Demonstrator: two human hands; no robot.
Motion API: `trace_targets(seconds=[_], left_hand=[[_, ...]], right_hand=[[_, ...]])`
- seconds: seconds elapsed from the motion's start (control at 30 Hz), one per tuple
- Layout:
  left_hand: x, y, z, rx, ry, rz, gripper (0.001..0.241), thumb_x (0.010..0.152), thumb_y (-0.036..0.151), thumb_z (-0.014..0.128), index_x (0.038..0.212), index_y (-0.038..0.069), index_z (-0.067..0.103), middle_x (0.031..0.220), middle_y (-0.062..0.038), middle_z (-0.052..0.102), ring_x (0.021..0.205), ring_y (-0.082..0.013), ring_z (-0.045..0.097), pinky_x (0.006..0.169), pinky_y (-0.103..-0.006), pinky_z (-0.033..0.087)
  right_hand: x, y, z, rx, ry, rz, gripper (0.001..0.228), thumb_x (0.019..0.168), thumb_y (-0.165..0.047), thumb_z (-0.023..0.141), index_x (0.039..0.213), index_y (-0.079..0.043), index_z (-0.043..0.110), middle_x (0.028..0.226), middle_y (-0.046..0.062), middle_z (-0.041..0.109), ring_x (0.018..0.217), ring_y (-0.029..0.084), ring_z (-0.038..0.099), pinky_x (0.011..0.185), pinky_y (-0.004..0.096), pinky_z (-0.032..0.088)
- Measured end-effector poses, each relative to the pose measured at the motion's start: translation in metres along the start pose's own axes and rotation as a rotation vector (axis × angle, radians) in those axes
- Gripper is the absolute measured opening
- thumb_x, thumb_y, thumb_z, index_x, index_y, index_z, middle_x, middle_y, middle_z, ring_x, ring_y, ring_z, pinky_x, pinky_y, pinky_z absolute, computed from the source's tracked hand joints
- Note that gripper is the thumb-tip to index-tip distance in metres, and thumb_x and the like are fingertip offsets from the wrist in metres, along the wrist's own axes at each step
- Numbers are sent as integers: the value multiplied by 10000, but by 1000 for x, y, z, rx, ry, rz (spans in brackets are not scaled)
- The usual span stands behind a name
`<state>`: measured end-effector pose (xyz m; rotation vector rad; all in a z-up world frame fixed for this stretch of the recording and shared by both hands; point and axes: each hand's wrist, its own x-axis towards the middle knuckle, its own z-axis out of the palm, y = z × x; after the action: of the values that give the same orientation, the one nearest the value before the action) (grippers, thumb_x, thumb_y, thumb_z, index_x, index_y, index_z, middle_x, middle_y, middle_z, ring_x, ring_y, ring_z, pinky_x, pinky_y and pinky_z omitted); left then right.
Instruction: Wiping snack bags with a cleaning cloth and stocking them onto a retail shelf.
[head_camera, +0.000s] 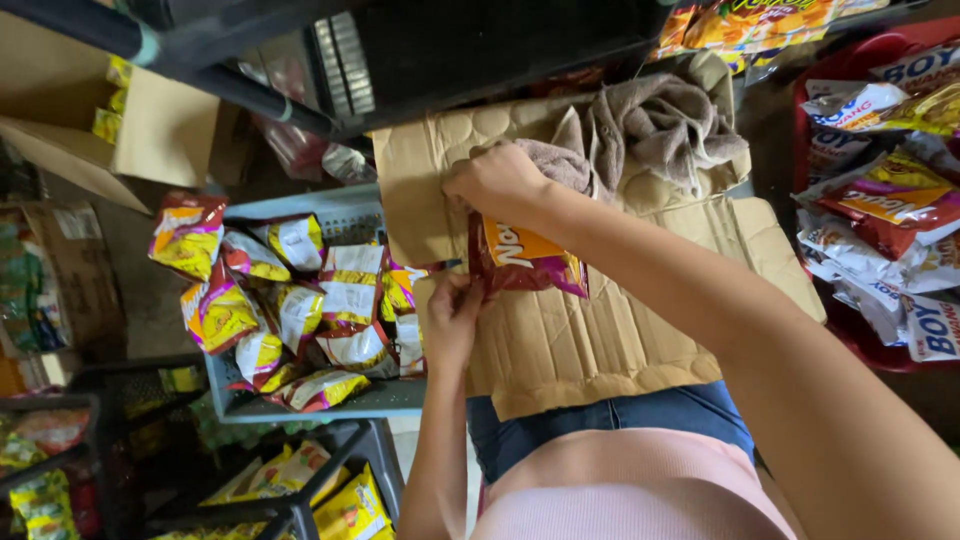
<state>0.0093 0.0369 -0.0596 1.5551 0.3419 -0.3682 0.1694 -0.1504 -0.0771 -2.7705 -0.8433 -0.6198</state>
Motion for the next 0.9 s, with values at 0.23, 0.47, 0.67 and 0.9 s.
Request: trace_targets(seconds=[0.23, 0.47, 0.67, 0.9], left_hand=[[-3, 5, -4, -33, 18, 6, 160, 956, 62, 696, 1058, -52, 647, 922, -179, 674, 816, -228, 688, 768, -399, 655], [-2, 12, -3, 96, -1, -27, 189, 983, 140, 677, 1079, -18, 639, 945, -184, 691, 829, -230, 723, 804, -371, 650], [-7, 21, -2, 275, -27, 37, 95, 966, 141, 716, 1029, 73, 695, 894, -122, 746, 794, -178, 733, 739, -332, 643], [-12, 26, 6, 178, -21, 43, 172, 967, 188, 714, 1018, 24, 696, 977, -139, 743, 883, -184, 700, 801, -355, 651]], right_hand=[[3, -4, -82, 74, -97, 283, 108, 912, -322, 636, 880, -239, 696, 718, 25, 714, 608, 281, 712, 464, 443, 549], [-39, -49, -118, 239, -46, 28, 202, 965, -361, 599, 947, -176, 681, 901, 80, 678, 797, 307, 706, 654, 441, 545], [-42, -11, -88, 215, -31, 208, 221, 957, -327, 625, 1063, -155, 713, 966, 121, 694, 831, 354, 715, 676, 456, 562], [-65, 12, -77, 219, 10, 438, 209, 1012, -393, 640, 1066, -192, 663, 938, 91, 629, 772, 326, 704, 663, 413, 577]])
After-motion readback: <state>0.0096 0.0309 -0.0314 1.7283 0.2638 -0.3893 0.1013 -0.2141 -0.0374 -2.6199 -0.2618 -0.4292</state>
